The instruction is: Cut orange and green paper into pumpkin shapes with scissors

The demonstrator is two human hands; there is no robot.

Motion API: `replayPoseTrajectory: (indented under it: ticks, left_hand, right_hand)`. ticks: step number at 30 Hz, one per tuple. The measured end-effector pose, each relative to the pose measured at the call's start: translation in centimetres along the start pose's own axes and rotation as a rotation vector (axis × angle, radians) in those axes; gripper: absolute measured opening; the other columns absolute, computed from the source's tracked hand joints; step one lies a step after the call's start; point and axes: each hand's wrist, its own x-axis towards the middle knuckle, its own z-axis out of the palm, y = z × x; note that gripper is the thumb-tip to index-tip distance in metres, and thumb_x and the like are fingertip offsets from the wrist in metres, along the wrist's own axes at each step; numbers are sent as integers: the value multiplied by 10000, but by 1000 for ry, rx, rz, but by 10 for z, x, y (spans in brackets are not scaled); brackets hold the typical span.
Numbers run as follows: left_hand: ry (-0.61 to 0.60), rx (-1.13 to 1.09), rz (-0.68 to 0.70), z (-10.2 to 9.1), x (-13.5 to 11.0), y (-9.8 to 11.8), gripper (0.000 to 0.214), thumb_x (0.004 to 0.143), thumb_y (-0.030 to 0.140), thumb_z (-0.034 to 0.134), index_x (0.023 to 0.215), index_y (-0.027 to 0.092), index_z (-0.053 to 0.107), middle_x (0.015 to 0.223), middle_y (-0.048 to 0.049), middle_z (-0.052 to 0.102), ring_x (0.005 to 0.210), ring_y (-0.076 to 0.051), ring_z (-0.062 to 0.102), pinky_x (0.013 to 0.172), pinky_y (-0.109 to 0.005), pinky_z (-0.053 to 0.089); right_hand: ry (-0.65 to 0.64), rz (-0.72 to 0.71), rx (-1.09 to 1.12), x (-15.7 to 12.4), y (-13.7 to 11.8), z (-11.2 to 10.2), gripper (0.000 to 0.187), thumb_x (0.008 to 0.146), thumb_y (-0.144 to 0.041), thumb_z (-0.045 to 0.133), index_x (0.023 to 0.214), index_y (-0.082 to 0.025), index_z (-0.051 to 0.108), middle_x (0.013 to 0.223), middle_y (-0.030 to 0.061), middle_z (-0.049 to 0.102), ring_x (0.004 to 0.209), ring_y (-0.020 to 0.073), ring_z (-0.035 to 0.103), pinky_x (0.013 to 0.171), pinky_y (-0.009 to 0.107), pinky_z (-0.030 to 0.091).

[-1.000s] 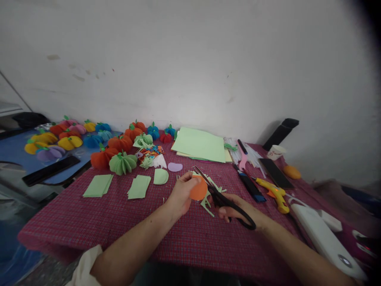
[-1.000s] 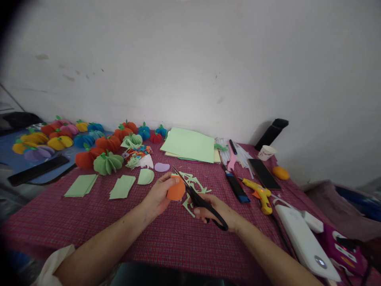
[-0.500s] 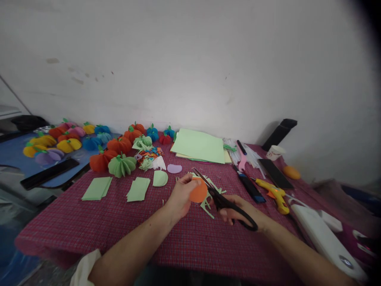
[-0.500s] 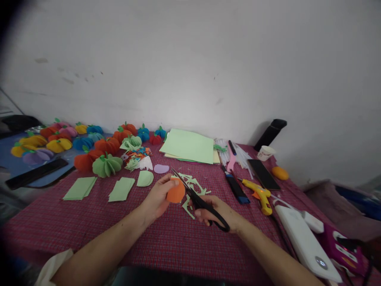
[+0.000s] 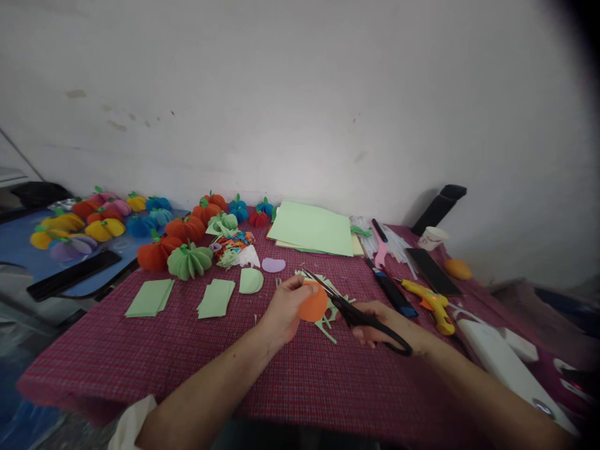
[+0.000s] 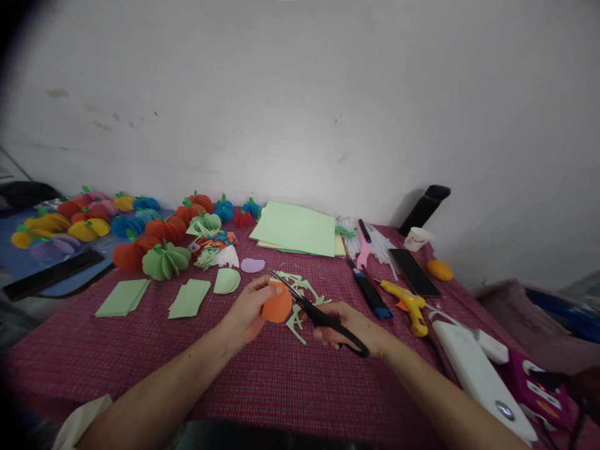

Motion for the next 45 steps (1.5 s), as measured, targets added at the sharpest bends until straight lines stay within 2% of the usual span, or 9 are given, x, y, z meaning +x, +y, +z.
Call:
replayPoseTrajectory:
  ticks: [13, 19, 23, 31, 40, 45]
  left_hand:
    - [2, 33, -48, 1, -1, 1, 177, 567, 204, 669, 572, 146, 501, 545, 3, 569, 492, -118, 527, 492, -245, 392]
    - [31, 70, -77, 3, -1, 2, 180, 526, 204, 686, 570, 137, 525, 558, -11, 587, 493, -114, 528, 510, -242, 384]
    - [45, 83, -96, 4, -1, 2, 174, 517, 199, 684, 553, 138, 525, 548, -16, 590, 477, -114, 520, 501, -245, 373]
    - [65, 85, -115, 5, -1, 2, 163, 504, 184, 689, 550, 134, 541, 541, -16, 594, 473, -111, 518, 495, -241, 369]
    - [51, 94, -123, 3, 1, -1, 166, 492, 185, 708, 550, 136, 560, 537, -9, 591, 476, -104, 515, 514, -240, 364]
    - [47, 109, -129, 2, 1, -2, 151, 493, 185, 698, 560, 134, 573, 545, -15, 594, 488, -112, 522, 514, -246, 367]
  right_hand:
    - [-78, 37, -152, -4, -16, -18, 366, 766, -369, 548, 1045, -132, 553, 603, -48, 388, 474, 52, 334, 437, 176, 294]
    - [-152, -53, -264, -4, -20, -28, 366, 778, -357, 545, 1077, -146, 543, 718, -11, 412, 622, 93, 376, 551, 209, 338]
    - [-152, -19, -263, -4, -19, -28, 384, 780, -367, 543, 1113, -176, 537, 696, -11, 411, 583, 94, 369, 519, 207, 333]
    - [-139, -47, -337, -2, -21, -29, 348, 775, -368, 543, 1062, -170, 562, 716, -10, 420, 602, 95, 367, 523, 206, 341]
    - [-136, -36, -427, -4, -24, -36, 292, 775, -394, 520, 892, -134, 583, 636, -26, 351, 552, 83, 295, 480, 210, 287]
    - [-152, -36, -407, -3, -25, -39, 302, 758, -364, 552, 961, -143, 589, 624, -37, 377, 534, 74, 294, 468, 201, 275]
